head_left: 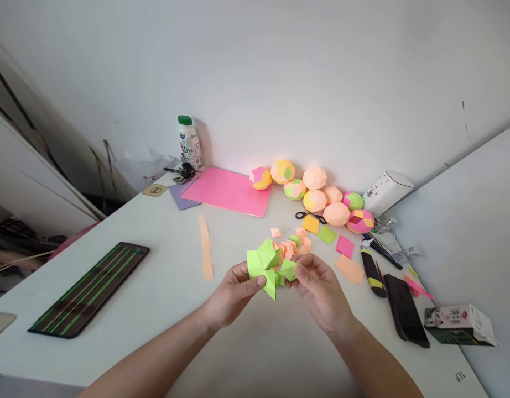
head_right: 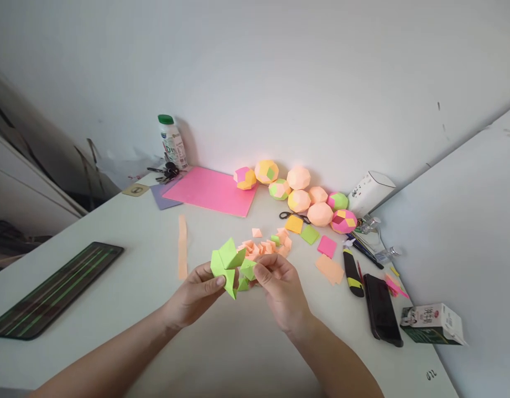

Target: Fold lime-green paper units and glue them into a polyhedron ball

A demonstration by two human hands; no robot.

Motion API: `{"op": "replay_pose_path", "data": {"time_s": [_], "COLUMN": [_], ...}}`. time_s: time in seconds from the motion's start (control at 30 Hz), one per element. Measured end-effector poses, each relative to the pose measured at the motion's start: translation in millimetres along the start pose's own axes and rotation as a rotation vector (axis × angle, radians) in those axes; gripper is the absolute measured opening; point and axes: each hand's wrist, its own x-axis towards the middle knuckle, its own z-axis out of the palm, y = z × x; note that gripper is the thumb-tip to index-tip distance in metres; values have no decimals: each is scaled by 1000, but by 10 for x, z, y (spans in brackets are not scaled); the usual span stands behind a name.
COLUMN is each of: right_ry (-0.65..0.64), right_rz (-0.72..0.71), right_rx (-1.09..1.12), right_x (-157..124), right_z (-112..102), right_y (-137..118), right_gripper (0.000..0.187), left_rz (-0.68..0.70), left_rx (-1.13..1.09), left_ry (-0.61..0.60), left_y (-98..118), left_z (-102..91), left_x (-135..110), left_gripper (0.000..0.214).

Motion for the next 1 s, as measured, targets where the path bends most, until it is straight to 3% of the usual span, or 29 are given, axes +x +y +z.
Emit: {"op": "replay_pose_path", "data": {"time_s": [0.2,0.5,1.0], "right_ry": [-1,-5,29], "right_rz": [56,115,122], "right_rx": [-20,-12,94], "right_x": [39,61,102], "right_z": [-13,-97,-78], "right_y": [3,51,143], "right_gripper": [22,18,17], "left_rz": [-27,-61,-98], "left_rx": [4,9,52], "left_ry": [-21,51,70], "left_y": [51,-15,-48], "left_z": [34,-16,-54], "left_x": [14,20,32], "left_gripper": [20,13,15]}}
